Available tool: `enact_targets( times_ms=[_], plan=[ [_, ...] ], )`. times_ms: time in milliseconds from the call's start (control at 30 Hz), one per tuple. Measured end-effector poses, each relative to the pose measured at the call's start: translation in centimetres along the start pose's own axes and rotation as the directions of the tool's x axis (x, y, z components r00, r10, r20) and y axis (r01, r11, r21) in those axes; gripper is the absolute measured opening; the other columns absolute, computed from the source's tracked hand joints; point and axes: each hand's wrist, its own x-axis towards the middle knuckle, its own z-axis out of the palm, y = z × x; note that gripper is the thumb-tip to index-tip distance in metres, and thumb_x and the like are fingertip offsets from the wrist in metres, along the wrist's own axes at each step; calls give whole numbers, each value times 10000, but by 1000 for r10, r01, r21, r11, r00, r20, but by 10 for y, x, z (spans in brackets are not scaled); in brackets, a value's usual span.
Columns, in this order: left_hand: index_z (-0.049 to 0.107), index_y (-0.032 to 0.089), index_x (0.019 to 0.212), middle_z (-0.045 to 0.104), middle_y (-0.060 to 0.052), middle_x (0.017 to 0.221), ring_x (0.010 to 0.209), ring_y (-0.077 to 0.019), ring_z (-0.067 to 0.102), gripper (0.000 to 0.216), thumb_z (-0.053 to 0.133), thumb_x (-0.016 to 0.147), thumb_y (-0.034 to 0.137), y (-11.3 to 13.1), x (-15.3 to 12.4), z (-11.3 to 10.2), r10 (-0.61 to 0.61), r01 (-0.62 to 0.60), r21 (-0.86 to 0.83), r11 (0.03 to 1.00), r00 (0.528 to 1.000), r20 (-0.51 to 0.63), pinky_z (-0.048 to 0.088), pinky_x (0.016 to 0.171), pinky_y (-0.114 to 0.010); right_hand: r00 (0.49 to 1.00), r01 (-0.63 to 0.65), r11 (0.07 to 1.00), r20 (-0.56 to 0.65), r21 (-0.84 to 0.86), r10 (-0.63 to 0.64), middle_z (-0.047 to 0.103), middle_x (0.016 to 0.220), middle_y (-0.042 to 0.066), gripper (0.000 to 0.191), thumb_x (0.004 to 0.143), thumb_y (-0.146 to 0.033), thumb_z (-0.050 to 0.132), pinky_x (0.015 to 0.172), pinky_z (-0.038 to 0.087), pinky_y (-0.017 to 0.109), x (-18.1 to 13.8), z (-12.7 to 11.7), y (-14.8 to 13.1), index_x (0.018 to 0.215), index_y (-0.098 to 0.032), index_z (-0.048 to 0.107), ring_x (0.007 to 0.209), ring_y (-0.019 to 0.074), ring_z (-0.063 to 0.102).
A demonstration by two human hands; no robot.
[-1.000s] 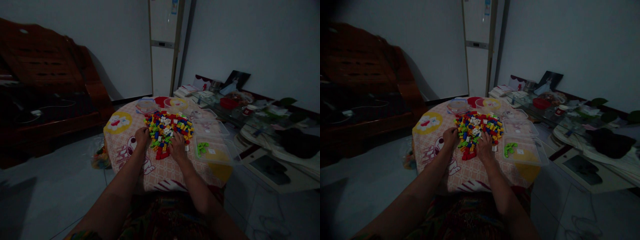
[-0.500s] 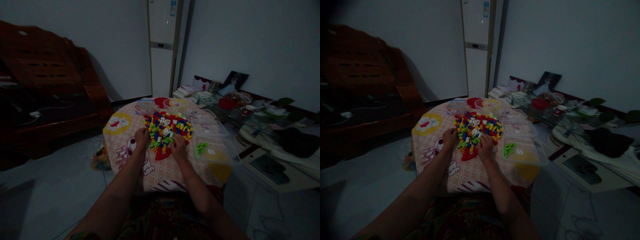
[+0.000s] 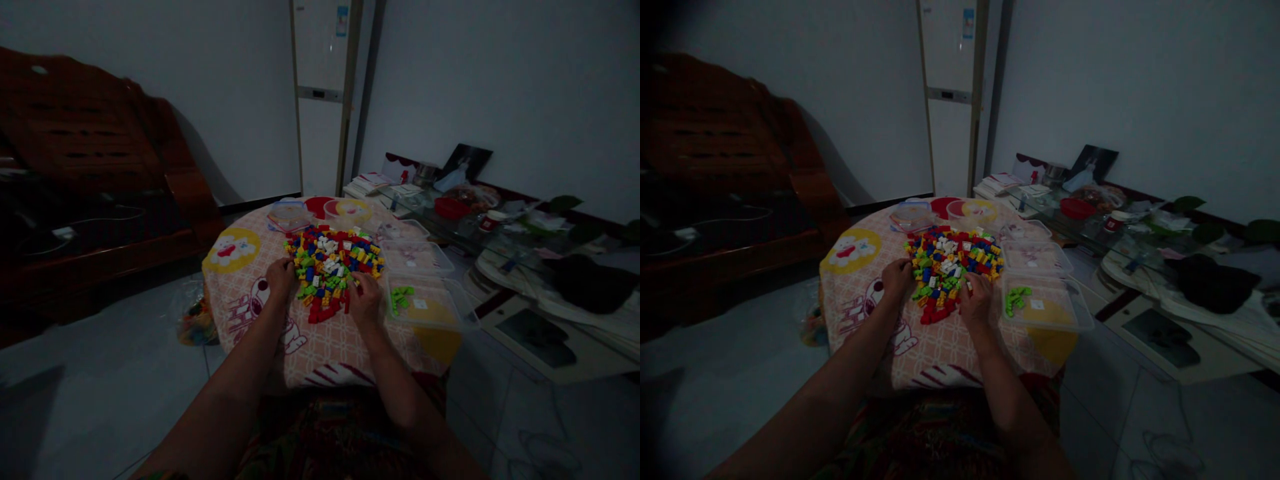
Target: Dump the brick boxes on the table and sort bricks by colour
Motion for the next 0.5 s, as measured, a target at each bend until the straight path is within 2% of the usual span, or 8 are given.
enact_targets(
  times_ms=[133,333,433,500],
  plan=[
    [818,203,1165,798,-107,1176,1092,-271,710,420,509,890,277,0,0,0,-10,10,1,1000,1000,-6,504,929,-337,997,-13,996,-73,-84,7,770,1005,109,235,919,-205,499,976,524,437,11,-29,7,976,-222,727,993,266,680],
    [821,207,1171,802,-109,1162,1068,-273,719,421,508,896,272,1,-1,1,-11,11,-3,1000,1000,-15,508,928,-345,986,-97,954,-161,-285,52,752,921,114,211,846,-192,517,885,520,422,23,-79,39,917,-200,715,908,277,656],
    [816,199,1182,800,-113,1175,1076,-274,721,428,504,898,271,1,0,1,-11,11,10,1000,1000,-8,508,926,-343,983,-109,937,-177,-333,51,751,922,119,214,839,-180,514,894,515,428,24,-88,45,907,-195,716,909,278,652],
    [815,198,1181,800,-112,1180,1089,-274,717,430,503,894,269,-1,1,2,-9,9,19,1000,1000,-7,506,928,-341,985,-79,946,-168,-313,27,757,961,123,217,871,-182,514,918,514,428,22,-85,40,927,-192,723,944,275,655]
  ],
)
